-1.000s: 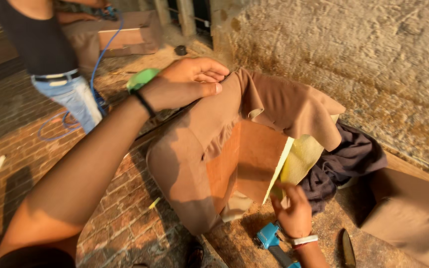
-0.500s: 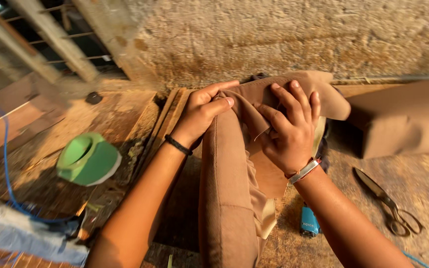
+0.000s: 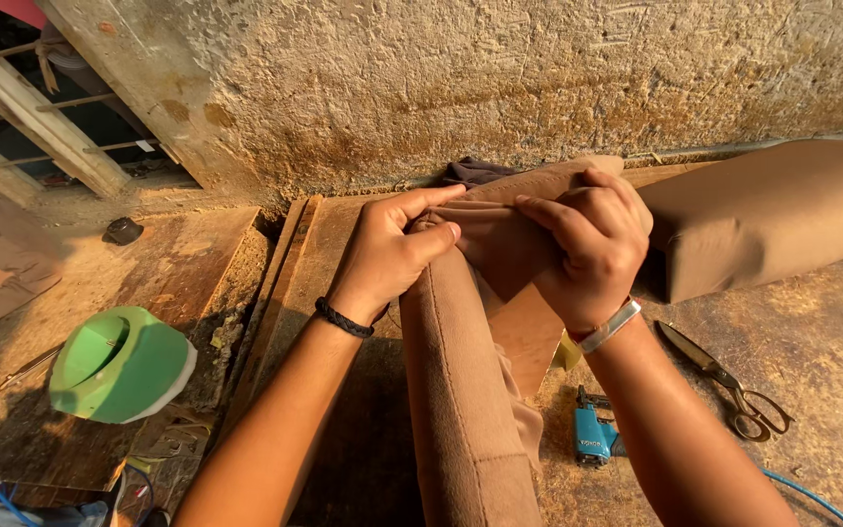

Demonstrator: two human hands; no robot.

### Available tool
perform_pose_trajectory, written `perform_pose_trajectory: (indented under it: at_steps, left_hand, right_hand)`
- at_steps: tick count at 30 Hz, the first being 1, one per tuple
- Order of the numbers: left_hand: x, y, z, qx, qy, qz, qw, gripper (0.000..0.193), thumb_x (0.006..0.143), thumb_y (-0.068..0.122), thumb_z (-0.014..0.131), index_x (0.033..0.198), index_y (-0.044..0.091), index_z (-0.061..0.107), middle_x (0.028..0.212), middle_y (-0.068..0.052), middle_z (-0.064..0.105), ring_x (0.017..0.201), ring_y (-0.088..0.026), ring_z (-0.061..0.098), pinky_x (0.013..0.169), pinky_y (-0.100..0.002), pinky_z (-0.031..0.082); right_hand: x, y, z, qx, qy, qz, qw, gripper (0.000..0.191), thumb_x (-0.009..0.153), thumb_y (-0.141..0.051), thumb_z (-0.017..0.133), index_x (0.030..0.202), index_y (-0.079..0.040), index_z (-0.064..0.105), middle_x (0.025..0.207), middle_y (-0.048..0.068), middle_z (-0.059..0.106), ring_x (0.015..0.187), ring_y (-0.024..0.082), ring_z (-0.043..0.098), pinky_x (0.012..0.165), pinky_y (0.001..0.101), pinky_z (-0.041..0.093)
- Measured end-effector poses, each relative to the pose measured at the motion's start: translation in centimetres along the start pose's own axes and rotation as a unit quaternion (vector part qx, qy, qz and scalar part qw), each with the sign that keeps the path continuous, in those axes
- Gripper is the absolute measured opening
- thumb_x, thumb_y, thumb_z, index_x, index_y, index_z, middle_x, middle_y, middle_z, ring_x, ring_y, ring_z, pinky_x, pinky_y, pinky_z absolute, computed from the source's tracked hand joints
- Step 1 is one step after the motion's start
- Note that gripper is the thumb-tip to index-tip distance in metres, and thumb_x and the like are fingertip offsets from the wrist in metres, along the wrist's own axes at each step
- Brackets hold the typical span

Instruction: The person wraps brown fabric and yellow foam around a wooden furniture frame, then uses a pneumatic staple gun to fasten the fabric to the frame. They pull the fabric taut, cut excess fabric with shears, fold the corners, and staple the folded edges down, working around the frame.

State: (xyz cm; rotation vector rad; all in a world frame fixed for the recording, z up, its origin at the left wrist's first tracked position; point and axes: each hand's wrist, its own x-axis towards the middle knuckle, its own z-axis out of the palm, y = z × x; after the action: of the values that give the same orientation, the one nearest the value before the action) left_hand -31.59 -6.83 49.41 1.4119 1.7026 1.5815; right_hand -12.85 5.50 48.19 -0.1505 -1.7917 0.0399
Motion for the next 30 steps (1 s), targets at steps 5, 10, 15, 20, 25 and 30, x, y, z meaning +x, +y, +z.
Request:
perform_pose_trajectory:
  at_steps: [5, 10, 15, 20, 25, 30]
  left_hand:
    - [0.1, 2.1, 0.1, 0.11, 0.013, 0.062, 0.992, 0.039, 0.083, 0.005, 0.074, 0.122, 0.005, 0.074, 0.115, -0.006, 0.079, 0.101, -0.008, 0.072, 0.089, -0.023, 0.055]
    - [-1.3, 4.0, 1.0, 0.192, 0.098, 0.162, 0.963, 0.022, 0.085, 0.004, 0.077, 0.107, 0.005, 0.079, 0.109, -0.01, 0.08, 0.1, -0.016, 0.079, 0.089, -0.027, 0.061]
    - [-2.6, 5.1, 1.2, 0.299, 0.123, 0.272, 0.906, 0.011, 0.086, 0.006, 0.081, 0.097, 0.004, 0.078, 0.102, -0.011, 0.078, 0.095, -0.021, 0.079, 0.081, -0.03, 0.063]
    - [-2.1, 5.9, 0.7, 0.297, 0.055, 0.336, 0.892, 0.006, 0.088, 0.003, 0.079, 0.092, 0.003, 0.075, 0.097, -0.009, 0.077, 0.088, -0.021, 0.077, 0.078, -0.031, 0.062]
    - [-0.6, 6.6, 0.5, 0.341, -0.02, 0.378, 0.861, 0.01, 0.087, 0.007, 0.082, 0.084, 0.007, 0.073, 0.088, -0.006, 0.076, 0.082, -0.019, 0.075, 0.073, -0.031, 0.06]
    - [0.3, 6.9, -1.3, 0.293, -0.129, 0.278, 0.906, 0.014, 0.087, 0.008, 0.08, 0.101, 0.009, 0.08, 0.096, -0.004, 0.078, 0.085, -0.014, 0.075, 0.076, -0.028, 0.061]
  right_hand:
    - [-1.1, -1.4, 0.4, 0.062, 0.067, 0.029, 0.995, 0.024, 0.085, -0.007, 0.086, 0.106, -0.007, 0.076, 0.093, 0.01, 0.062, 0.089, 0.026, 0.068, 0.107, 0.0465, 0.057]
    - [-2.2, -2.2, -0.6, 0.039, 0.052, -0.021, 0.998, 0.023, 0.082, -0.009, 0.093, 0.095, -0.007, 0.074, 0.088, 0.006, 0.066, 0.085, 0.024, 0.068, 0.096, 0.044, 0.057]
    - [-2.1, -3.2, -2.5, 0.072, -0.048, 0.036, 0.996, 0.021, 0.082, 0.001, 0.082, 0.099, -0.005, 0.072, 0.091, 0.008, 0.067, 0.088, 0.025, 0.066, 0.081, 0.0382, 0.05]
    - [-1.3, -4.4, -3.6, 0.155, -0.05, 0.114, 0.98, 0.049, 0.066, -0.007, 0.071, 0.113, -0.003, 0.06, 0.109, 0.014, 0.062, 0.098, 0.031, 0.06, 0.088, 0.0407, 0.05]
    - [-0.9, -4.2, -2.3, 0.004, -0.024, 0.068, 0.997, 0.035, 0.085, -0.011, 0.086, 0.112, -0.005, 0.065, 0.107, 0.011, 0.065, 0.102, 0.032, 0.063, 0.088, 0.0439, 0.05]
    - [-2.3, -4.1, -2.8, 0.035, -0.048, 0.011, 0.998, 0.018, 0.079, -0.005, 0.082, 0.095, -0.009, 0.075, 0.087, 0.004, 0.064, 0.08, 0.025, 0.063, 0.071, 0.0386, 0.05]
